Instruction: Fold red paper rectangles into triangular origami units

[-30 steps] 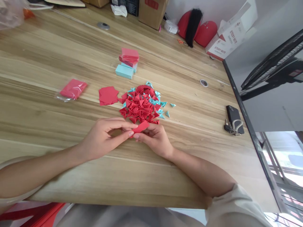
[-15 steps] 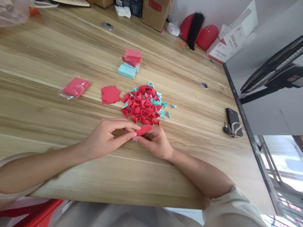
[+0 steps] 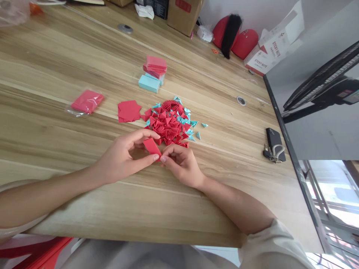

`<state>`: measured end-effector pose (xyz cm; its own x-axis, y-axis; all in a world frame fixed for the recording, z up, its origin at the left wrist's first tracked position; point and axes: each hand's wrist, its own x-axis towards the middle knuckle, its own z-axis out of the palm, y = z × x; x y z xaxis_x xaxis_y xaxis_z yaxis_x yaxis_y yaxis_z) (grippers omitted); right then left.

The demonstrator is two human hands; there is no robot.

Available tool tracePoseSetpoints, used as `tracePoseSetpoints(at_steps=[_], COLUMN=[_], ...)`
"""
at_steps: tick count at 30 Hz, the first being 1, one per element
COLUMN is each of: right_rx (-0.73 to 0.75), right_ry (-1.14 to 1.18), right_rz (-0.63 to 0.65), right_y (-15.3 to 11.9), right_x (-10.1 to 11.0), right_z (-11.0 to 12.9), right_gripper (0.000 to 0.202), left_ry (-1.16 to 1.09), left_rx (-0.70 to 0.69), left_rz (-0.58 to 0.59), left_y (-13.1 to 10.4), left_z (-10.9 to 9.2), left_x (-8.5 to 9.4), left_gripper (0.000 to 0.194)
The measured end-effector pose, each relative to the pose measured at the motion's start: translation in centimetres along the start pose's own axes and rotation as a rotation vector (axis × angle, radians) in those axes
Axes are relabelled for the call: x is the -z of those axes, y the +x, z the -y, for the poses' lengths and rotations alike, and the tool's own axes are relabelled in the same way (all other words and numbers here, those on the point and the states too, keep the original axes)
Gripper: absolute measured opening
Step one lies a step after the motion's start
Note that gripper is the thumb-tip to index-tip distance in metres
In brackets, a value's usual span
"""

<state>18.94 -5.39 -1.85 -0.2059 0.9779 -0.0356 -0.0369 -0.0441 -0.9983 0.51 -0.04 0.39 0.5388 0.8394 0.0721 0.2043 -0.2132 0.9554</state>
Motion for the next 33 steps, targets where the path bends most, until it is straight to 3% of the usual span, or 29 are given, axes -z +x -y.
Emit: tracePoseSetpoints(at_steps=[5,11,17,33], right_rx=[-0.012,-0.001,-0.003,0.021], right_ry=[-0.031,0.032,0.076,0.108], right_rz=[-0.033,-0.171,-0.188,-0.183], right_y=[0.0,0.1,0.0,0.0], right_x=[-0.1,-0.3,-0.4,-0.3], right_z=[0.1,0.3,0.2,0.0], right_gripper=[0.020,0.029,0.033,0.031], left_ry=[0.105,0.061,0.028,0.230], left_rx=[-0.012,-0.078,-0.135,-0.057], left_rz=[-0.059,-0.147,-0.129,-0.063], left_y=[0.0,0.0,0.0,-0.1], left_z=[-0.1,0.3,0.1,0.9], left_x=[0.3,0.0,0.0,0.5], left_gripper=[0.010,0.007,0.004,0.010])
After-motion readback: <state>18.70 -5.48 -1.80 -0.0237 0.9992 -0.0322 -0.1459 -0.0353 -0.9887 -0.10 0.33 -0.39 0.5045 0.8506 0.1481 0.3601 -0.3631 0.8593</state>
